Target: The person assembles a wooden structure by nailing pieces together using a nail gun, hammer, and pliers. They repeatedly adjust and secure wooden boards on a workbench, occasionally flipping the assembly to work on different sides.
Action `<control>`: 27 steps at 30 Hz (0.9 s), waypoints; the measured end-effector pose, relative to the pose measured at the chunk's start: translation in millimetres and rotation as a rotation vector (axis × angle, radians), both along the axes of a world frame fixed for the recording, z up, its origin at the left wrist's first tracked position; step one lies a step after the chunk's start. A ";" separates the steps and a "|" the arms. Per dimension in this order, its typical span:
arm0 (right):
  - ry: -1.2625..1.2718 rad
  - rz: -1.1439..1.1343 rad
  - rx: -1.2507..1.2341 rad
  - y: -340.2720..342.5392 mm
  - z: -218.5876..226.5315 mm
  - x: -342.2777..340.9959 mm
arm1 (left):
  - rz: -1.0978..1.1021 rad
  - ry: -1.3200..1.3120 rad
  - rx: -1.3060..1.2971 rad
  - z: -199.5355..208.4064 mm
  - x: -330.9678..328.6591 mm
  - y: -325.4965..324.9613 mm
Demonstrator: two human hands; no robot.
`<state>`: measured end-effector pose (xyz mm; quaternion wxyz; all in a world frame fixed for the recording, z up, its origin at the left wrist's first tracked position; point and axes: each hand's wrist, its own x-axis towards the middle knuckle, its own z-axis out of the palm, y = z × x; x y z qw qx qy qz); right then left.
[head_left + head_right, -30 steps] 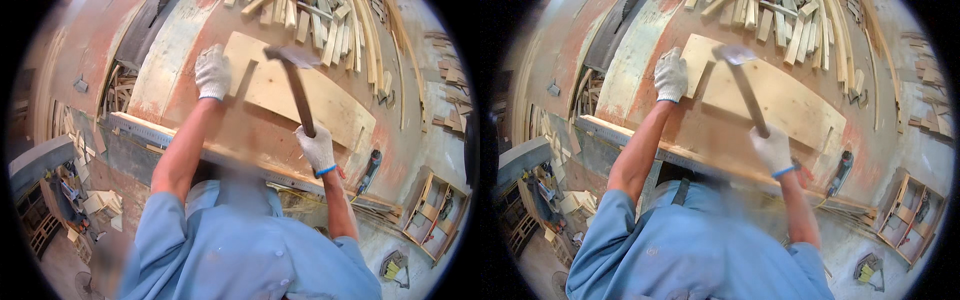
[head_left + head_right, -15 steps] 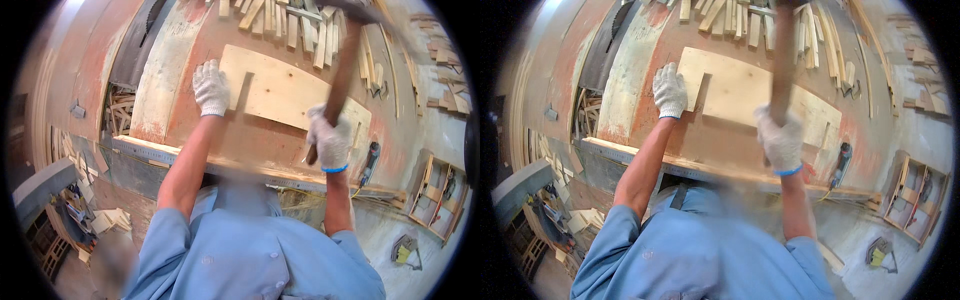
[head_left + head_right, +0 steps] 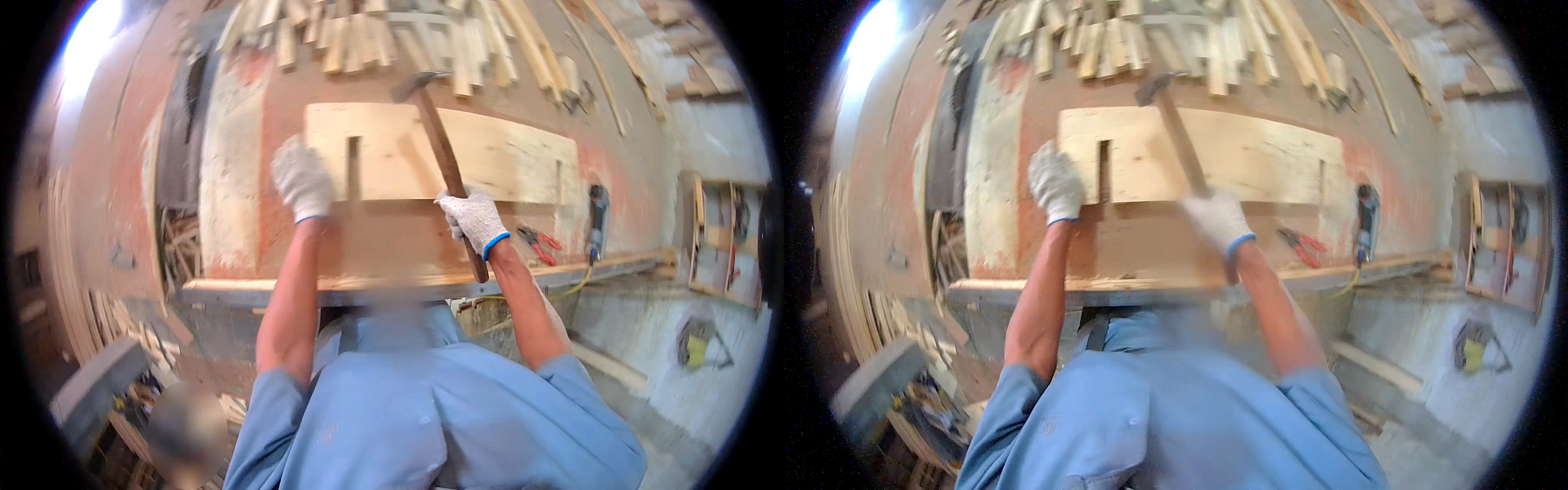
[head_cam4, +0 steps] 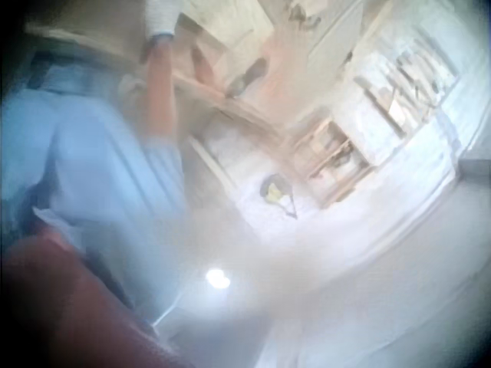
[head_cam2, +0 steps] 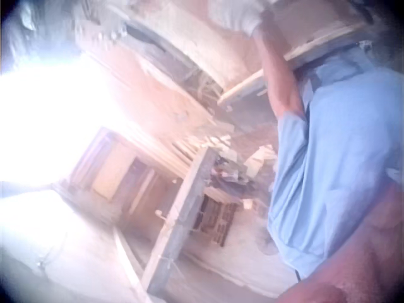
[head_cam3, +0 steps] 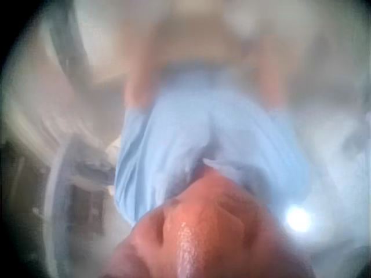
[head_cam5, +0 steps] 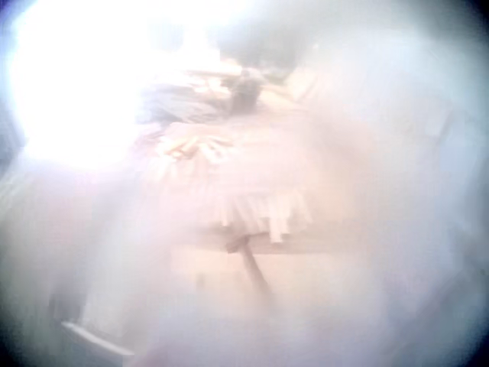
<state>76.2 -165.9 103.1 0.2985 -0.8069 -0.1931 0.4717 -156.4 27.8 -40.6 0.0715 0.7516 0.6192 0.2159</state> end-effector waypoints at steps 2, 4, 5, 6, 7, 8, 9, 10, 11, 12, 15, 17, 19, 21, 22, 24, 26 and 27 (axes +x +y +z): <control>-0.070 -0.039 -0.023 -23.3 10.2 36.9 | -0.030 0.070 -0.004 -3.8 -7.0 1.7; -0.164 -0.050 0.007 -49.1 -1.3 90.0 | -0.030 0.066 0.091 -17.2 -12.0 2.5; -0.212 -0.123 -0.003 -65.8 -13.7 124.3 | -0.018 0.030 0.072 -10.7 -12.5 1.0; -0.313 -0.151 -0.061 -79.2 -24.3 161.0 | -0.048 0.032 0.080 -20.8 -20.6 7.1; -0.437 -0.140 -0.100 -91.5 -35.9 202.2 | -0.067 0.040 0.090 -29.0 -27.9 10.5; -0.647 -0.109 -0.164 -115.2 -42.2 247.0 | -0.057 0.011 0.041 -22.2 -18.7 8.5; -0.841 -0.075 -0.247 -133.7 -50.0 288.4 | -0.077 0.011 0.040 -23.3 -18.7 8.2; -0.973 -0.076 -0.319 -150.6 -55.6 323.3 | -0.091 0.010 0.042 -25.8 -21.3 12.1; -1.045 -0.089 -0.341 -175.2 -67.6 367.5 | -0.111 0.004 0.040 -28.2 -19.8 15.9; -1.045 -0.141 -0.390 -184.9 -67.5 386.7 | -0.119 0.003 0.024 -28.9 -23.2 16.8; -1.024 -0.109 -0.386 -213.7 -65.6 427.6 | -0.149 -0.045 -0.056 -25.5 -25.3 14.2; -1.085 -0.044 -0.424 -195.3 -52.6 397.5 | -0.132 -0.121 -0.115 -17.0 -33.4 13.2; -1.175 0.022 -0.345 -184.7 -57.1 378.8 | -0.141 -0.222 -0.213 -22.8 -38.9 21.1; -1.272 0.098 -0.144 -186.1 -88.4 371.7 | -0.187 -0.274 -0.296 -25.7 -42.0 32.4; -1.181 0.074 -0.159 -176.4 -104.2 368.5 | -0.233 -0.136 -0.271 -45.3 -63.0 45.4; -1.079 -0.056 -0.203 -155.9 -112.8 364.6 | -0.198 -0.191 -0.342 -47.1 -58.5 48.7; -0.987 -0.115 -0.258 -141.2 -123.2 373.6 | -0.460 0.328 -0.064 -23.4 -52.3 42.9; -0.939 -0.100 -0.279 -131.4 -134.1 386.6 | -0.502 0.255 0.180 -38.4 -72.5 43.5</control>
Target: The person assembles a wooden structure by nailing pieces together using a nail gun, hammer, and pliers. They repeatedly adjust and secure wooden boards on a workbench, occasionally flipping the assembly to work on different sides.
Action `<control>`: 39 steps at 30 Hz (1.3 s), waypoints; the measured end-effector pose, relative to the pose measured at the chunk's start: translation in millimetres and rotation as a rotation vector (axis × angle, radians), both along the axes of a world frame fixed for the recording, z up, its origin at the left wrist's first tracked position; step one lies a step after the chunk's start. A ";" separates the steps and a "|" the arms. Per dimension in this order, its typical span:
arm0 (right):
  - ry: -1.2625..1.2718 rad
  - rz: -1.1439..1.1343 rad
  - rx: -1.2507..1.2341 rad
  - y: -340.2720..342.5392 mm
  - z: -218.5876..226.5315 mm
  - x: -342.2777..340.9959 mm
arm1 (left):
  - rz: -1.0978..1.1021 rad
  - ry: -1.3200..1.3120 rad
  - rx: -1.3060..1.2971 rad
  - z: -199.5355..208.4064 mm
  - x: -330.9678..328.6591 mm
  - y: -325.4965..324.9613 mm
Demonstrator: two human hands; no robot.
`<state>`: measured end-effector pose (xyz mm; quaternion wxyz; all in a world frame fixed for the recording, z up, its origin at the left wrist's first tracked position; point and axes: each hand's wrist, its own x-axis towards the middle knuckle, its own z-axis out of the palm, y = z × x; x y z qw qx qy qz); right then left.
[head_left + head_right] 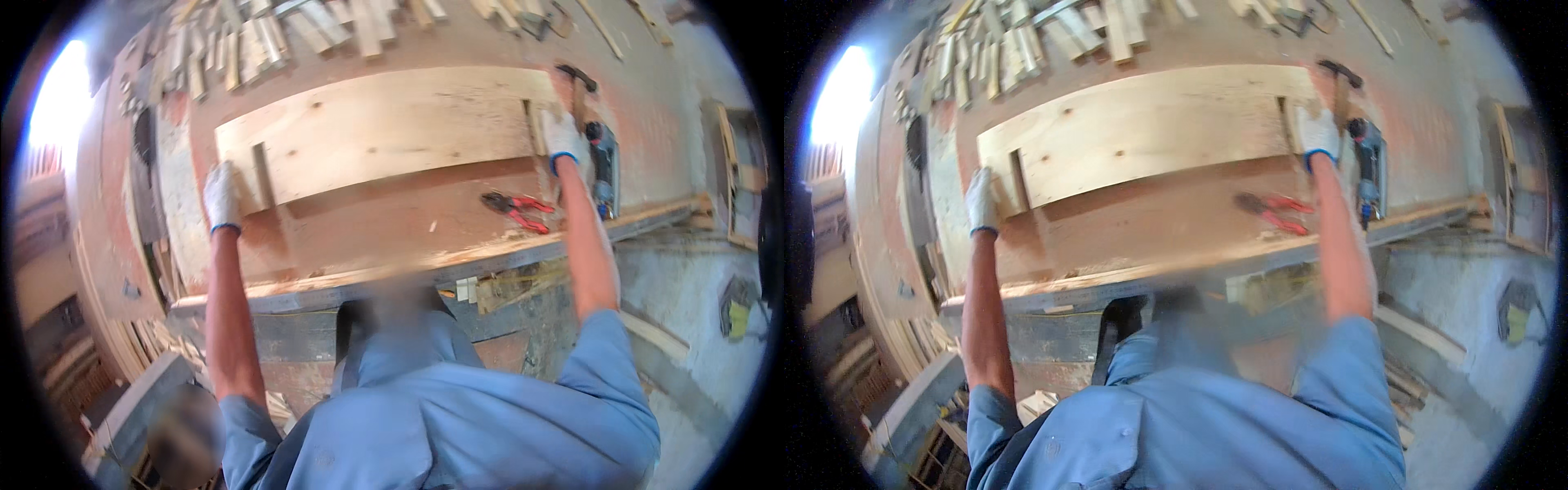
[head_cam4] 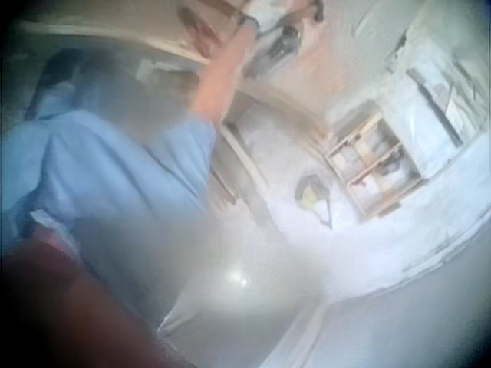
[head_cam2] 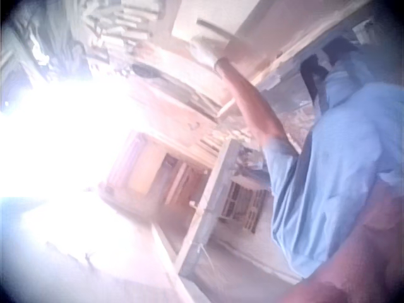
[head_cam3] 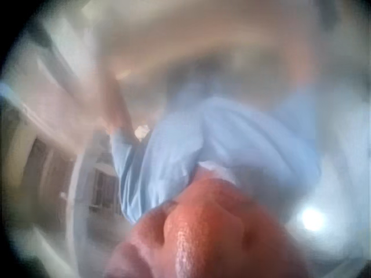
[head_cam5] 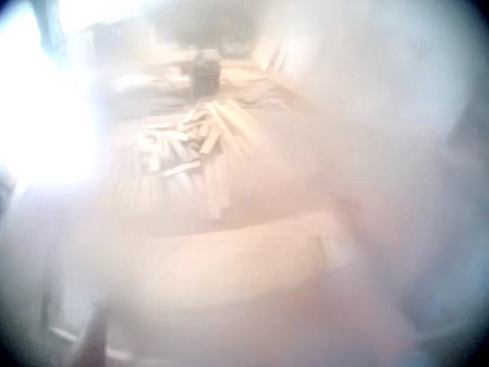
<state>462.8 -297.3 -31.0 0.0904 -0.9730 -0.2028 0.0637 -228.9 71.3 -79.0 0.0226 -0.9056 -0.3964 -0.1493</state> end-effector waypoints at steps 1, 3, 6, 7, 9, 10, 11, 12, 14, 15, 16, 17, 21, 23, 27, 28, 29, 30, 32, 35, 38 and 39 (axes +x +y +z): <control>-0.017 0.018 -0.155 0.1 8.5 1.4 | 0.121 -0.068 -0.164 28.6 27.3 -20.4; 0.079 0.212 -0.286 -39.2 -29.4 86.0 | 0.332 -0.310 -0.600 50.8 56.1 -27.1; 0.164 0.333 -0.128 -48.3 -39.3 86.9 | 0.205 0.147 -0.242 40.2 34.9 -40.9; 0.258 0.295 -0.010 -48.4 -38.0 83.9 | 0.257 0.184 -0.266 39.0 27.6 -49.6; 0.524 0.108 0.281 -38.1 -30.5 64.7 | 0.638 -0.143 -0.580 46.6 16.9 -77.2; 0.584 -0.038 0.416 -66.1 -16.9 61.1 | 0.836 -0.322 -0.792 91.1 36.9 -81.8; 0.647 -0.077 0.484 -58.3 0.4 44.4 | 0.915 -0.372 -0.799 109.6 21.7 -102.8; 0.702 -0.101 0.533 -45.7 12.8 24.8 | 0.980 -0.403 -0.795 131.1 9.0 -120.0; 0.741 -0.062 0.578 -17.4 57.5 -21.9 | 1.049 -0.509 -0.790 156.6 -33.6 -159.3; 0.763 -0.029 0.572 -9.6 84.3 -39.3 | 1.068 -0.526 -0.752 169.4 -50.4 -183.6; 0.741 0.057 0.585 -7.3 99.5 -39.7 | 1.028 -0.504 -0.634 169.4 -74.4 -200.7; 0.830 0.019 0.562 2.4 117.2 -42.6 | 0.987 -0.476 -0.520 161.3 -103.3 -221.6; 0.716 0.185 0.543 96.1 189.6 -225.7 | 0.977 -0.269 -0.081 147.5 -245.3 -319.2; 0.659 0.367 0.383 136.3 171.3 -293.7 | 1.034 -0.055 -0.110 183.0 -329.3 -369.6; 1.097 0.846 0.316 74.5 164.8 -551.9 | 1.451 0.291 0.068 286.6 -554.7 -541.9; 1.294 0.842 0.363 39.2 185.6 -647.5 | 1.647 0.218 0.201 303.8 -581.9 -567.7; 1.289 1.079 0.263 14.2 190.1 -695.9 | 1.833 0.097 0.346 321.0 -612.8 -589.5; 1.282 1.350 0.158 -11.2 194.7 -750.1 | 2.027 -0.043 0.488 334.5 -640.0 -637.6; 1.609 1.238 -0.117 -38.0 189.7 -804.1 | 2.022 0.356 0.135 283.8 -660.6 -713.3; 1.744 0.968 -0.386 -48.0 147.9 -816.5 | 1.773 0.762 -0.447 147.2 -648.2 -820.8; 1.506 1.141 -0.371 -47.1 61.6 -756.9 | 2.024 -0.207 -0.912 11.3 -538.3 -812.2; 1.554 0.881 -0.417 -53.0 22.5 -728.7 | 1.803 -0.077 -1.016 -38.1 -507.4 -875.6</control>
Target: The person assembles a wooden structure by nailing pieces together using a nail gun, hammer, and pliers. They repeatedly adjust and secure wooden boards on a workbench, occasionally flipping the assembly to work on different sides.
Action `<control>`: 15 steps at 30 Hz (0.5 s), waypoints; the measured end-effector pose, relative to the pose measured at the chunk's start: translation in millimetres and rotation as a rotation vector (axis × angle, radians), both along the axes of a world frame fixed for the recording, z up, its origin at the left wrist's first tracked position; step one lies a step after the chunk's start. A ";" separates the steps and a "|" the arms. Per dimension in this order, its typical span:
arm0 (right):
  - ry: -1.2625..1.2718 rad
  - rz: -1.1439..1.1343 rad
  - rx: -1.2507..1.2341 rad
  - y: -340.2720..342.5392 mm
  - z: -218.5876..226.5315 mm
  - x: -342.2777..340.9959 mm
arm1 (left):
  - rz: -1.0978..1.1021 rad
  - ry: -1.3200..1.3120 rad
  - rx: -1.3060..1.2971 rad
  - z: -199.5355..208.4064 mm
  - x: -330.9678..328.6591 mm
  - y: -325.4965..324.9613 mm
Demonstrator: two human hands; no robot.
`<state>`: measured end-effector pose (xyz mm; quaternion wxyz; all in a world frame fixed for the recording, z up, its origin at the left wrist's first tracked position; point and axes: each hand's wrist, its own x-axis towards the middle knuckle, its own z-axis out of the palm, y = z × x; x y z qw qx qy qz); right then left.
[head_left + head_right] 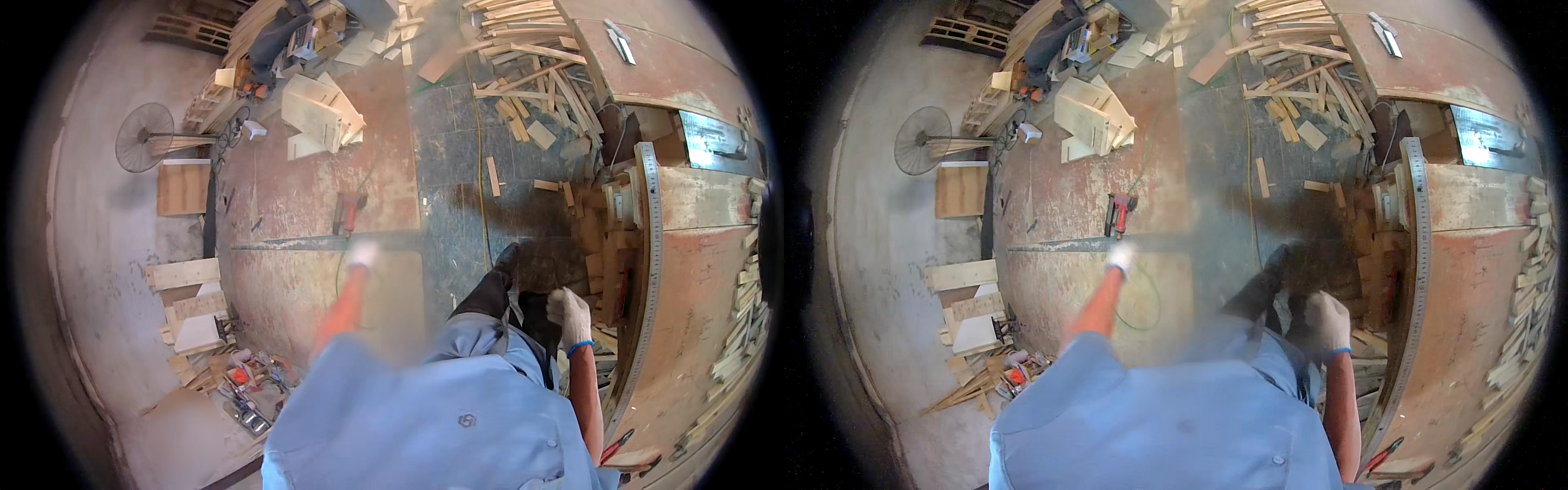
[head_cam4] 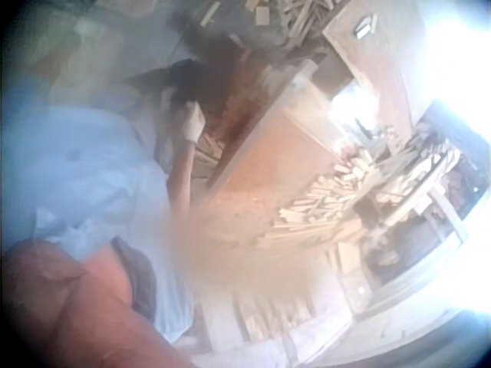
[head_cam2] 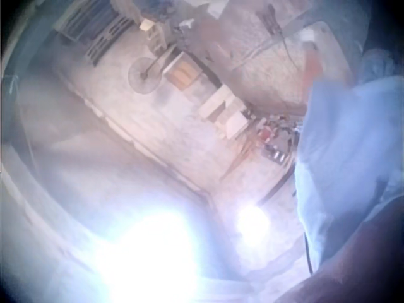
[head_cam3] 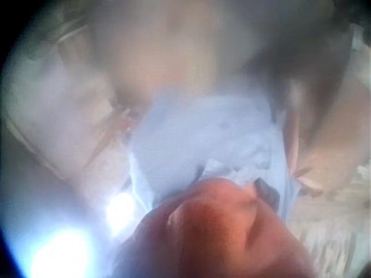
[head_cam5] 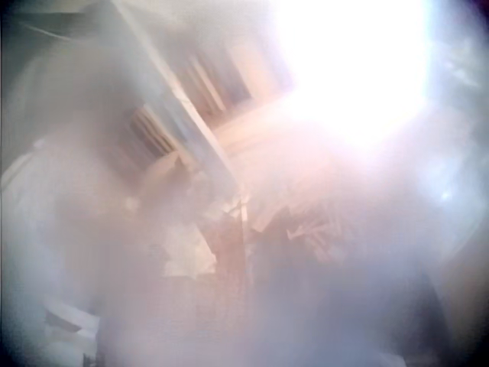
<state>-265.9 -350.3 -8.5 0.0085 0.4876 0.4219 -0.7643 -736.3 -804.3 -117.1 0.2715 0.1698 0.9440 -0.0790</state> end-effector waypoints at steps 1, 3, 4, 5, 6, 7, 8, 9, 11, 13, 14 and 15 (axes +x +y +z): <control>-0.108 -0.147 -0.121 -4.5 -37.3 29.5 | -0.080 -0.174 -0.021 -28.3 57.9 14.9; -0.332 -0.147 -0.013 -16.8 -92.5 102.5 | -0.207 -0.437 -0.002 -57.4 146.5 41.8; -0.392 -0.148 0.087 -35.1 -129.0 151.3 | -0.268 -0.534 0.023 -54.3 173.3 63.7; -0.460 -0.151 0.184 -54.4 -162.6 197.2 | -0.344 -0.608 0.049 -52.2 190.7 88.7; -0.525 -0.111 0.278 -68.0 -198.1 242.7 | -0.373 -0.654 0.080 -43.6 213.2 99.6; -0.556 -0.095 0.248 -79.3 -207.3 248.3 | -0.442 -0.635 0.096 -35.6 219.0 119.8; -0.593 -0.085 0.222 -90.6 -213.1 254.6 | -0.517 -0.601 0.120 -28.3 218.3 141.8; -0.630 -0.077 0.192 -102.4 -216.4 260.8 | -0.608 -0.549 0.132 -19.8 212.6 165.3; -0.702 -0.069 0.127 -128.4 -219.8 272.5 | -0.778 -0.426 0.151 -0.7 200.8 211.1; -0.780 -0.060 0.051 -157.6 -214.1 290.9 | -0.835 -0.329 0.193 5.0 182.1 241.0; -0.781 -0.181 0.273 -163.9 -214.8 293.1 | -0.911 -0.380 0.150 25.8 174.6 287.8; -0.688 -0.161 0.215 -166.6 -214.2 278.0 | -0.846 -0.182 0.390 15.0 170.5 287.1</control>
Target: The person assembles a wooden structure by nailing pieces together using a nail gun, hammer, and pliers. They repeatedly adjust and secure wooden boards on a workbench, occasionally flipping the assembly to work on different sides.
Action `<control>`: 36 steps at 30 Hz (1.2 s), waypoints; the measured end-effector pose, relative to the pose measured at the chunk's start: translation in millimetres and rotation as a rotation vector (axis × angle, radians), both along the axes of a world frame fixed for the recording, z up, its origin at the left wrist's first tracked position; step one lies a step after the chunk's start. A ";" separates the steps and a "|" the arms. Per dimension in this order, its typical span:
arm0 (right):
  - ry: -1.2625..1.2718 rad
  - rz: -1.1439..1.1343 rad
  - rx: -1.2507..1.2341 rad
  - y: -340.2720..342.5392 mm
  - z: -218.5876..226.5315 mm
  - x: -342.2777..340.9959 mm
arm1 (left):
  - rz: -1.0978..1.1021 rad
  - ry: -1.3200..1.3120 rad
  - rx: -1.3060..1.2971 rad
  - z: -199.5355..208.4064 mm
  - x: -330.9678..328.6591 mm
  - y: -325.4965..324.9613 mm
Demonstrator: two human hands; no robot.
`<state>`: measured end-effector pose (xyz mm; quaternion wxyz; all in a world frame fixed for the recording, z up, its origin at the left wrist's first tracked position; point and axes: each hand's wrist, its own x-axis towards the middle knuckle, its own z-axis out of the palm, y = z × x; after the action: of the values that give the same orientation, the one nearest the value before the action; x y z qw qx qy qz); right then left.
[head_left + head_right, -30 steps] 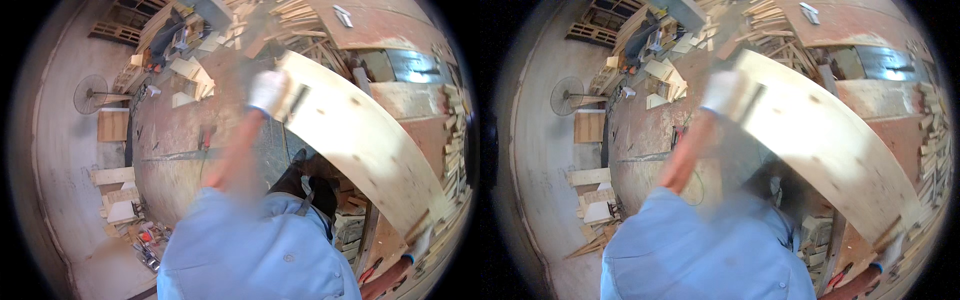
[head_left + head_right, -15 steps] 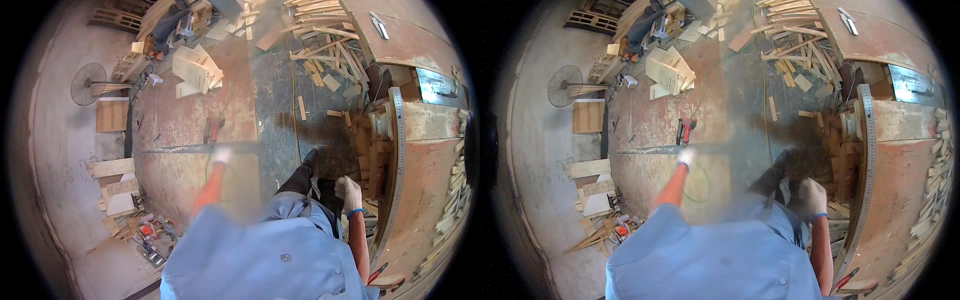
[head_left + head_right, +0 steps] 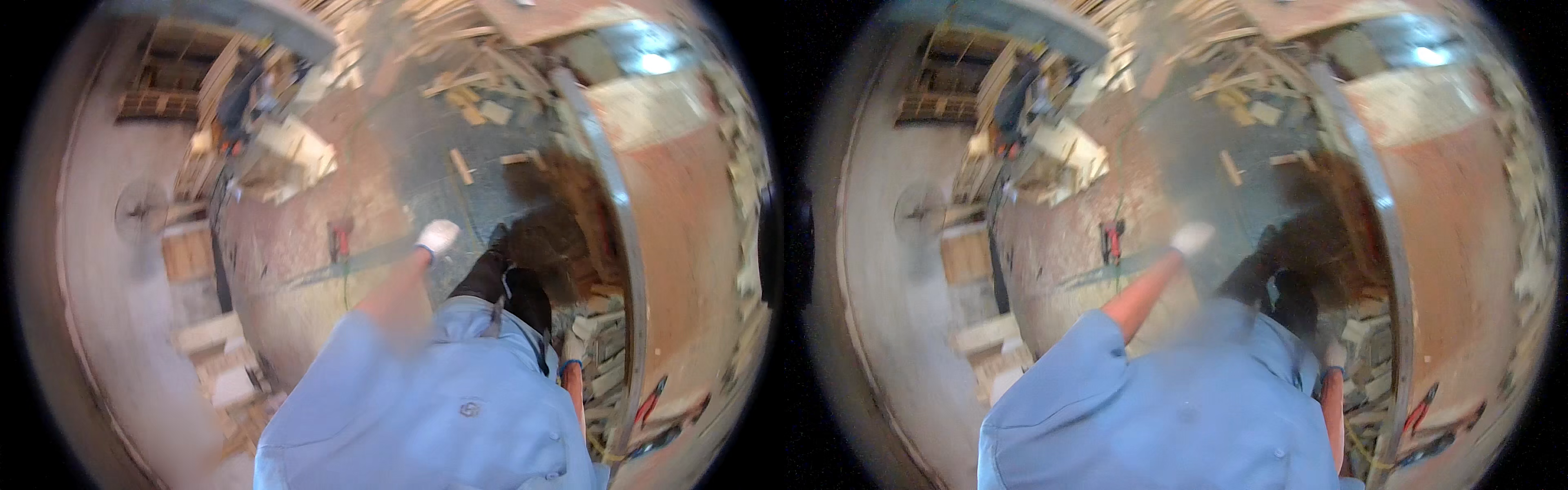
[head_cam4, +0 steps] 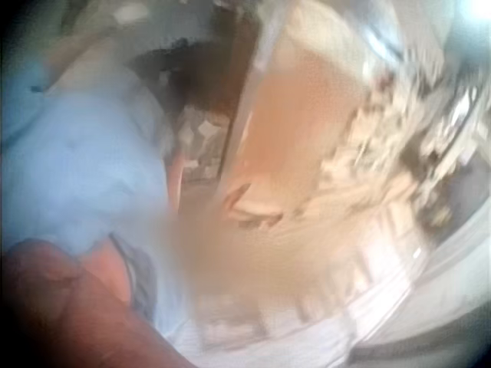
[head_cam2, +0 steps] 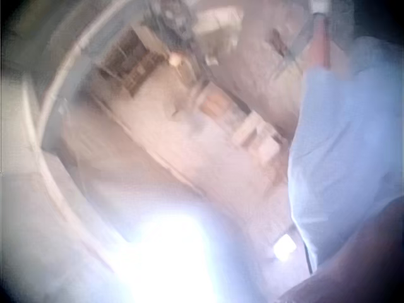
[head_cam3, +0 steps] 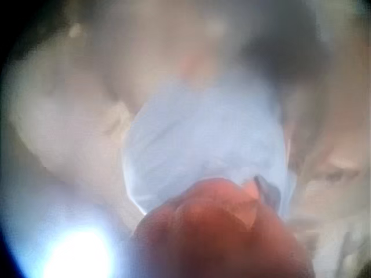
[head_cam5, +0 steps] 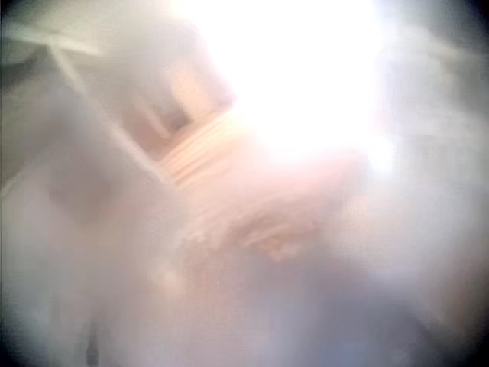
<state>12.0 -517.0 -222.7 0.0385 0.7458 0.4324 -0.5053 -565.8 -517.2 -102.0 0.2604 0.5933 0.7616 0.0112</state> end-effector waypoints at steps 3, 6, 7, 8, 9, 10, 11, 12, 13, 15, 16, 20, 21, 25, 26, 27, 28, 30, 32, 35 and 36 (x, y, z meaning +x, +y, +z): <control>-0.094 0.415 0.071 6.0 39.9 -19.4 | -0.390 0.173 0.077 38.9 13.7 108.7; -0.078 0.345 0.092 3.6 57.7 -20.6 | 0.052 -0.307 0.185 85.0 90.6 188.3; 0.020 0.049 0.042 1.5 59.0 -23.4 | 0.070 -0.428 0.192 103.0 120.6 213.6; 0.127 -0.298 -0.017 -0.4 68.4 -28.9 | 0.076 -0.508 0.148 124.7 154.9 234.1; 0.210 -0.574 -0.088 -3.1 84.5 -34.7 | -0.033 -0.524 0.162 139.0 190.3 251.1; 0.258 -0.780 -0.109 -4.1 93.6 -39.1 | -0.138 -0.537 0.188 148.5 224.6 268.1; 0.350 -1.043 -0.131 -21.8 80.6 -41.5 | -0.252 -0.540 0.224 153.9 262.8 280.7; 0.253 -0.928 0.059 -49.3 43.5 -42.5 | -0.366 -0.543 0.257 156.5 304.0 290.1; 0.139 -0.799 0.216 -91.3 -3.4 -49.2 | -0.467 -0.545 0.280 160.7 336.2 292.3; 0.179 -0.934 0.098 -113.7 -16.4 -64.8 | -0.749 -0.548 0.297 172.0 400.4 294.4; 0.196 -1.004 0.038 -124.7 -19.0 -73.4 | -0.886 -0.554 0.308 177.2 432.1 287.8; 0.046 -1.097 0.238 -197.7 -54.0 -141.6 | -1.325 -0.605 0.346 164.9 541.5 239.6; 0.054 -1.226 0.174 -203.5 -45.9 -144.1 | -1.434 -0.619 0.301 155.8 577.9 216.4; 0.245 -1.808 -0.046 -220.0 -34.6 -142.7 | -1.685 -0.508 0.100 136.1 647.6 170.7; 0.374 -2.042 -0.151 -230.5 -30.7 -137.2 | -1.702 -0.508 0.122 125.0 660.2 158.6; 0.255 -1.923 0.036 -254.7 -59.8 -150.4 | -1.717 -0.508 0.148 113.8 671.7 149.2; 0.127 -1.792 0.208 -288.1 -113.1 -174.7 | -1.729 -0.515 0.171 105.4 683.8 141.5; -0.005 -1.734 0.396 -330.9 -202.3 -210.4 | -1.672 -0.346 0.203 96.8 682.8 138.1; 0.040 -1.880 0.460 -356.6 -259.1 -209.7 | -1.563 -0.401 0.114 89.8 668.9 148.0; 0.214 -2.004 0.511 -384.0 -296.0 -172.8 | -1.518 -0.085 0.261 99.7 667.2 131.7; 0.212 -2.006 0.514 -393.3 -324.0 -162.4 | -1.489 0.070 0.360 102.6 673.7 123.9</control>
<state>-150.4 -910.2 -546.7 -0.5976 0.7004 -0.2903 -0.2609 107.9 -393.4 0.6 0.0743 0.9831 0.1553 -0.0619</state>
